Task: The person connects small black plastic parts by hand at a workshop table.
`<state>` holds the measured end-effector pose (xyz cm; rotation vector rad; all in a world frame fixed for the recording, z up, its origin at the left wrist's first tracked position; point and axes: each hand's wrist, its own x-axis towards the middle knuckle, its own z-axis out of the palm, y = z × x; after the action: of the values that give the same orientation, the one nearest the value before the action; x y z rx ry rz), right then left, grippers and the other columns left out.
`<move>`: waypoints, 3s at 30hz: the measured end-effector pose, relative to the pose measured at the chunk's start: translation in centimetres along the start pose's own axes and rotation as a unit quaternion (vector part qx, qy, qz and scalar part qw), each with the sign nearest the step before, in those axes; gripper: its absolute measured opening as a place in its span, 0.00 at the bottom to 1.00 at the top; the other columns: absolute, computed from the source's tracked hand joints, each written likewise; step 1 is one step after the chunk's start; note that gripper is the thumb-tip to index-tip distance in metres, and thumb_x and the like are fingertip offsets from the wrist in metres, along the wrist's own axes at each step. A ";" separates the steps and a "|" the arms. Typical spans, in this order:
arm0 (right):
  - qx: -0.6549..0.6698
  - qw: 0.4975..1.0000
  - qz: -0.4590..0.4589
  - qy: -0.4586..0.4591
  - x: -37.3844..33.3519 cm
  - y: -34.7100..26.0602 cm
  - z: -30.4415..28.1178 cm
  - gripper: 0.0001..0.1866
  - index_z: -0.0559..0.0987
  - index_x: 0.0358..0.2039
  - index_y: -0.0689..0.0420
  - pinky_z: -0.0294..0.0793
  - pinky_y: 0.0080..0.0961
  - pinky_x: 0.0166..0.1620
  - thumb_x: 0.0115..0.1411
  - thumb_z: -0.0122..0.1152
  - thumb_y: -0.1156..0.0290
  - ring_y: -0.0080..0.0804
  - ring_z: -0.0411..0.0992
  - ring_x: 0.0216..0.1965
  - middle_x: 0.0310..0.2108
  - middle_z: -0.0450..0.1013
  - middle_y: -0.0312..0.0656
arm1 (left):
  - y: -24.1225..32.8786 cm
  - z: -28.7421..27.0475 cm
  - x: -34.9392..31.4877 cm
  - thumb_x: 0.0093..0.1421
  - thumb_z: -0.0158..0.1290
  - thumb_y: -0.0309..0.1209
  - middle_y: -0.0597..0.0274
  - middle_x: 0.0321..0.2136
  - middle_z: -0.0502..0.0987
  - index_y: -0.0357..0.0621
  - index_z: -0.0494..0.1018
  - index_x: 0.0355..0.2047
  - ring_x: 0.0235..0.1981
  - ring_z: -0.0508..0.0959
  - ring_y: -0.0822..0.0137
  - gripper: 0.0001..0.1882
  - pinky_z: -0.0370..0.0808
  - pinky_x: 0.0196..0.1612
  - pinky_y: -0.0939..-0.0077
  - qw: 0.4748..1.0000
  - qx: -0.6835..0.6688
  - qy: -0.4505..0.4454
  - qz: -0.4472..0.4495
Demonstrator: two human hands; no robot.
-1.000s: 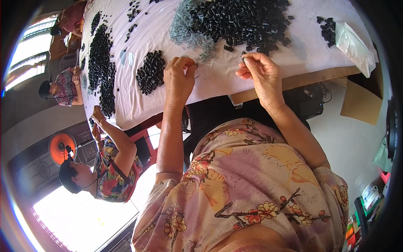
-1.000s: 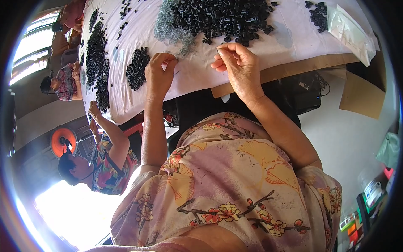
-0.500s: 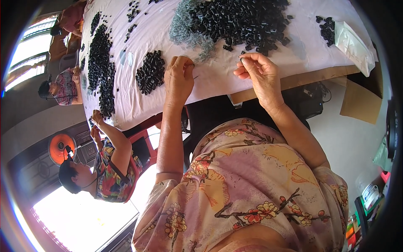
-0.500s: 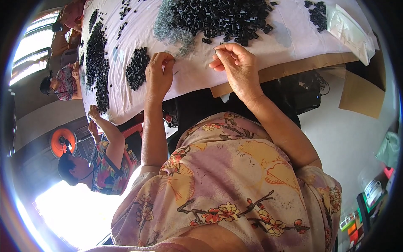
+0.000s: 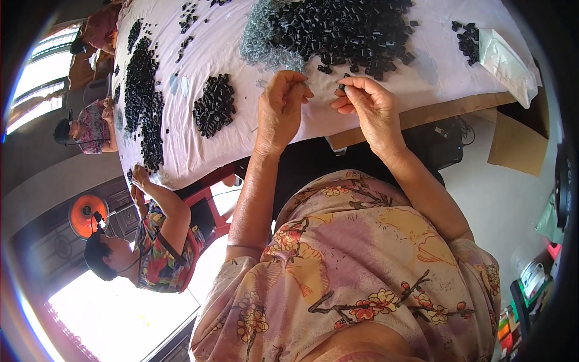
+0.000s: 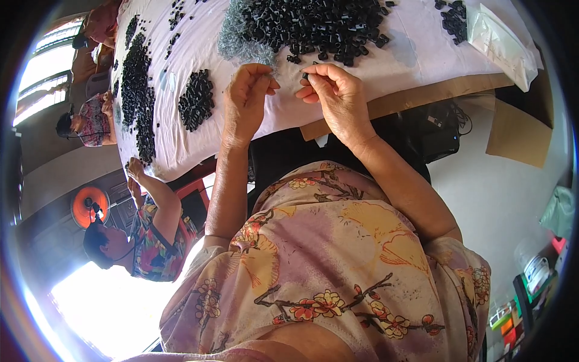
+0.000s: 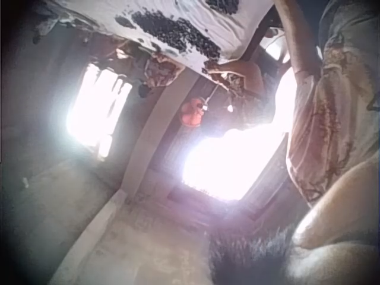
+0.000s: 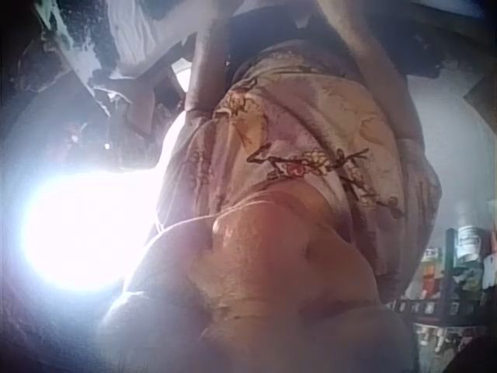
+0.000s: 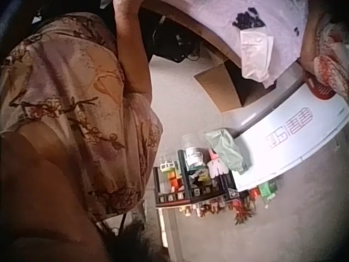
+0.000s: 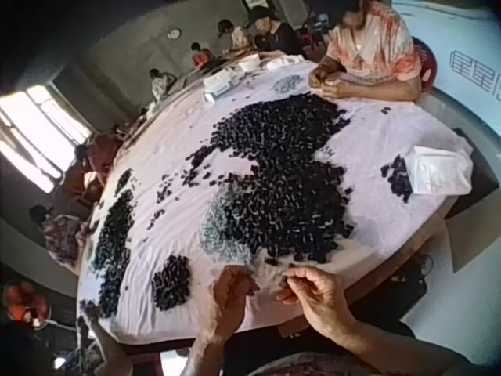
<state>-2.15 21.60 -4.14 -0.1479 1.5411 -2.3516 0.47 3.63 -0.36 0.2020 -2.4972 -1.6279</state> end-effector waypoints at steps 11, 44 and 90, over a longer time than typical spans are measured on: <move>-0.016 0.999 0.025 -0.012 0.0 -0.5 0.1 0.08 0.78 0.43 0.63 0.73 0.15 0.34 0.68 0.51 0.76 0.17 0.72 0.29 0.32 0.76 0.36 | 2.6 2.5 0.2 0.64 0.46 0.20 0.59 0.24 0.77 0.34 0.69 0.41 0.27 0.78 0.73 0.06 0.75 0.31 0.78 0.998 0.007 -0.063 0.024; -0.060 0.997 -0.041 0.022 -0.2 -0.1 0.2 0.08 0.75 0.40 0.65 0.79 0.17 0.35 0.60 0.61 0.81 0.20 0.76 0.31 0.33 0.77 0.39 | 3.3 2.1 -0.1 0.66 0.46 0.22 0.64 0.23 0.76 0.35 0.69 0.43 0.25 0.74 0.77 0.07 0.72 0.31 0.82 0.995 0.043 -0.091 0.016; -0.050 0.990 -0.099 0.085 0.1 -0.5 0.0 0.11 0.77 0.48 0.65 0.80 0.18 0.39 0.66 0.54 0.80 0.22 0.78 0.34 0.36 0.78 0.41 | 1.8 3.3 2.9 0.57 0.57 0.20 0.59 0.29 0.79 0.40 0.80 0.34 0.27 0.80 0.63 0.06 0.77 0.31 0.74 0.956 0.229 -0.035 0.180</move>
<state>-2.36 21.75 -3.72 -0.1335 1.8008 -2.4959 -3.06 6.79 0.11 -0.2531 -2.7246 -0.9217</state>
